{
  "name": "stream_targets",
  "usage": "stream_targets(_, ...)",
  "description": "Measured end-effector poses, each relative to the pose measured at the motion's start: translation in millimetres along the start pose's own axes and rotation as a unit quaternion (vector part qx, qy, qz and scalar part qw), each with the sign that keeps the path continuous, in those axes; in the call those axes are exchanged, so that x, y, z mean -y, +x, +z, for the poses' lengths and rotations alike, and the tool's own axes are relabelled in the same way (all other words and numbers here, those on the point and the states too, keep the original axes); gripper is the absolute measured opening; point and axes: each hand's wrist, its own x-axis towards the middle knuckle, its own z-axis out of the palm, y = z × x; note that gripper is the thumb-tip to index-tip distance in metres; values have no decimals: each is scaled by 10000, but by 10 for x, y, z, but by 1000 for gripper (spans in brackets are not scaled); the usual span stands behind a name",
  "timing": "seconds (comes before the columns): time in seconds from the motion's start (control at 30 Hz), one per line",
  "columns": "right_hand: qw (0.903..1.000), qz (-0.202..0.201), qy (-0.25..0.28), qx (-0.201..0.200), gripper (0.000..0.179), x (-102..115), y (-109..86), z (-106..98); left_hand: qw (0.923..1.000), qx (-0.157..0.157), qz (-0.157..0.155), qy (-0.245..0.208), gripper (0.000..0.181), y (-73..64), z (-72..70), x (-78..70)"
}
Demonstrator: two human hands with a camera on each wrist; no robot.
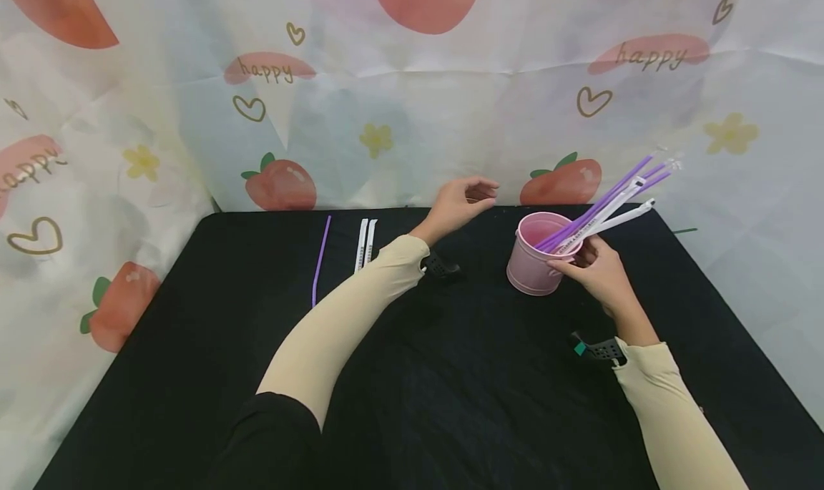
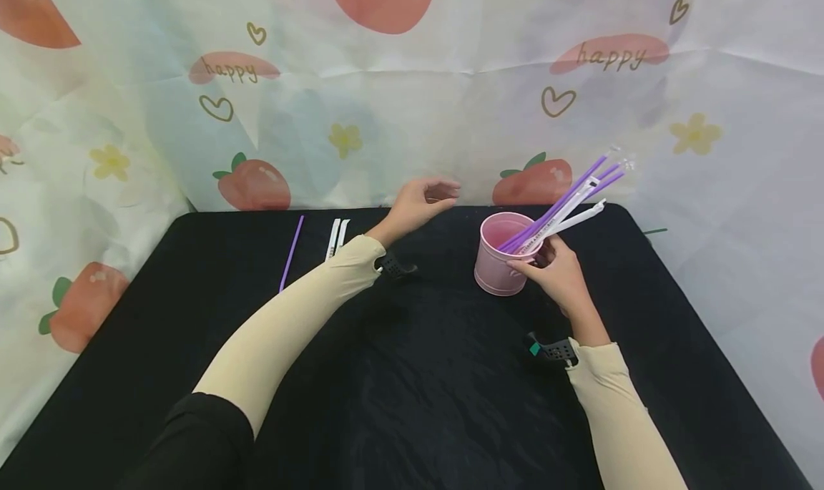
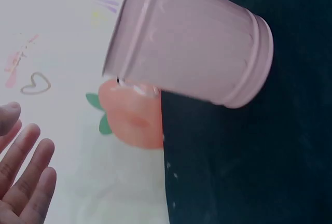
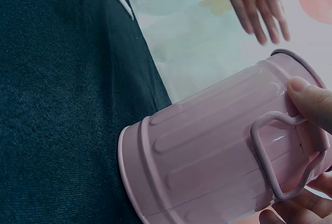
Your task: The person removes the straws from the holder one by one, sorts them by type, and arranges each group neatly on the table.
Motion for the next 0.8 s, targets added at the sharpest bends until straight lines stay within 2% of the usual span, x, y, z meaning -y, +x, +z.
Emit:
stream_targets(0.27,9999,82,-102,28,68,16,6,5,9987,355,321,178,28,199,260,-204)
stream_targets(0.4,9998,102,-114,91,69,14,8,-16,9972,557,339,360,28,268,396,-299)
stream_targets(0.57,9998,121,-137,128,69,19,4,-22,9957,711,337,497,26,303,571,-386)
stream_targets(0.8,9999,-21,45,144,69,23,-2,-9,9950,837,224,491,24,286,774,-447)
